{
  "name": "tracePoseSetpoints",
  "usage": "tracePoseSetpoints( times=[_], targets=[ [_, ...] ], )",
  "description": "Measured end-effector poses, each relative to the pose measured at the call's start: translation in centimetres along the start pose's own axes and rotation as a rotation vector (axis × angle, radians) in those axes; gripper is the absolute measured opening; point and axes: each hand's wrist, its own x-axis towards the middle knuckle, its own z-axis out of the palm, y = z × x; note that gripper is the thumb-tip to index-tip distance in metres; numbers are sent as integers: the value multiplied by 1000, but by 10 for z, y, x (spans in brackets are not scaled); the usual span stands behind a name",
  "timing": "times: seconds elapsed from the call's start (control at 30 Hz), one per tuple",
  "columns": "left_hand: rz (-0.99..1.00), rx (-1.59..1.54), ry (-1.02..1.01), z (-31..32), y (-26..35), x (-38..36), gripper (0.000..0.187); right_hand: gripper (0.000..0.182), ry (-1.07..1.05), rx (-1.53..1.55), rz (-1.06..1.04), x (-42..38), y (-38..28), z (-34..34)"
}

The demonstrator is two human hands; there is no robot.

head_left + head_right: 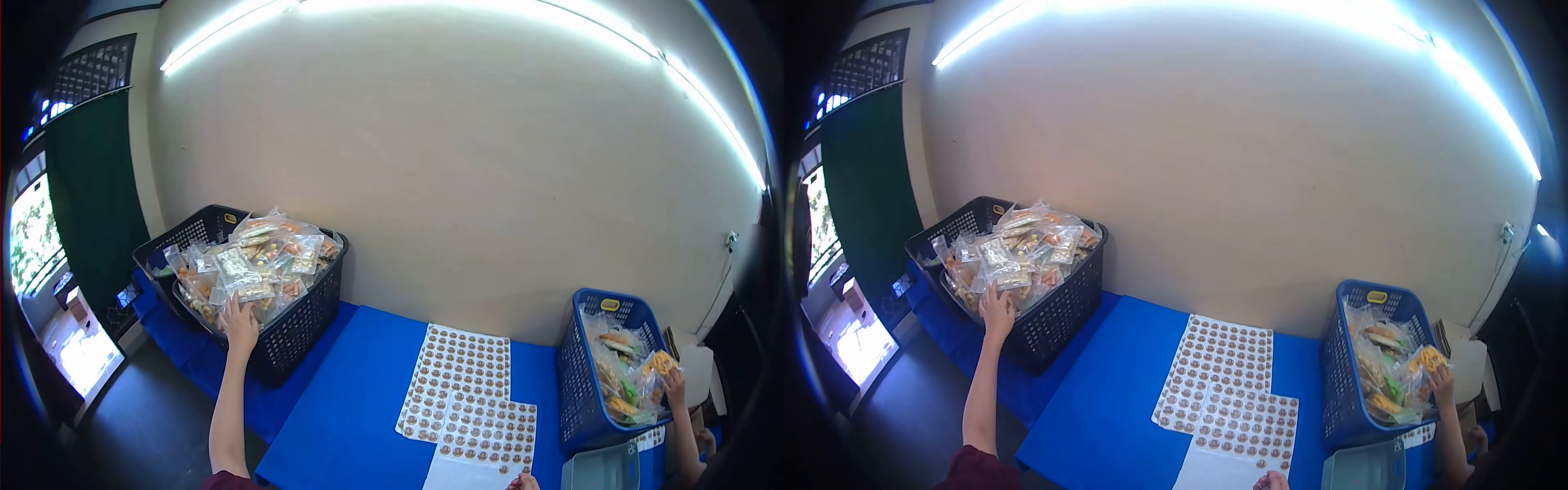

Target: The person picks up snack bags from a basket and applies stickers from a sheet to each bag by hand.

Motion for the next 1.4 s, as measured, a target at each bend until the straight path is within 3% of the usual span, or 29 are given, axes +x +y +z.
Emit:
tracePoseSetpoints(
  times=[0.13,0.3,0.37,0.43,0.5,0.57,0.6,0.63,0.73,0.83,0.9,0.97,1.07,1.1,1.23,1.3,1.37,1.4],
  targets=[
    [46,14,56,19,-11,-2,33,10,73,3,-6,-20,10,-2],
    [114,-252,306,-64,50,-14,25,11,57,-72,-25,-32,25,7],
    [68,-637,277,-74,75,-45,18,14,-34,-122,-26,-27,36,11],
    [321,-774,184,-85,108,-83,15,20,-124,-240,59,-19,52,25],
    [480,-896,-91,-74,126,-137,20,37,-342,-205,196,-16,63,50],
    [598,-996,-324,-70,146,-188,23,57,-616,-150,553,1,97,58],
    [745,-976,-338,-66,150,-207,18,60,-732,-35,756,0,103,64],
    [718,-972,-399,-73,159,-223,19,64,-844,86,952,-2,107,70],
    [683,-946,-546,-91,173,-261,19,52,-1123,570,1127,-7,112,74],
    [699,-918,-593,-77,155,-292,20,43,-745,201,987,7,131,41],
    [661,-935,-592,-74,147,-303,31,40,-790,59,909,10,128,36],
    [216,-1258,-949,-79,148,-306,32,38,-765,-64,782,0,101,46],
    [-733,-1607,-1482,-73,161,-321,31,43,-874,-351,525,-4,103,41],
    [-685,-1558,-1466,-73,174,-326,26,45,-905,-480,420,-2,105,38],
    [-545,-1516,-1339,-73,227,-331,20,40,-811,-483,454,23,83,23],
    [-514,-1538,-1265,-66,239,-336,21,32,-688,-291,419,54,80,-5],
    [-498,-1533,-1209,-55,243,-335,21,23,-407,-551,123,105,105,-63],
    [-489,-1540,-1187,-61,249,-326,21,18,-183,-779,-239,138,135,-105]
  ],
)
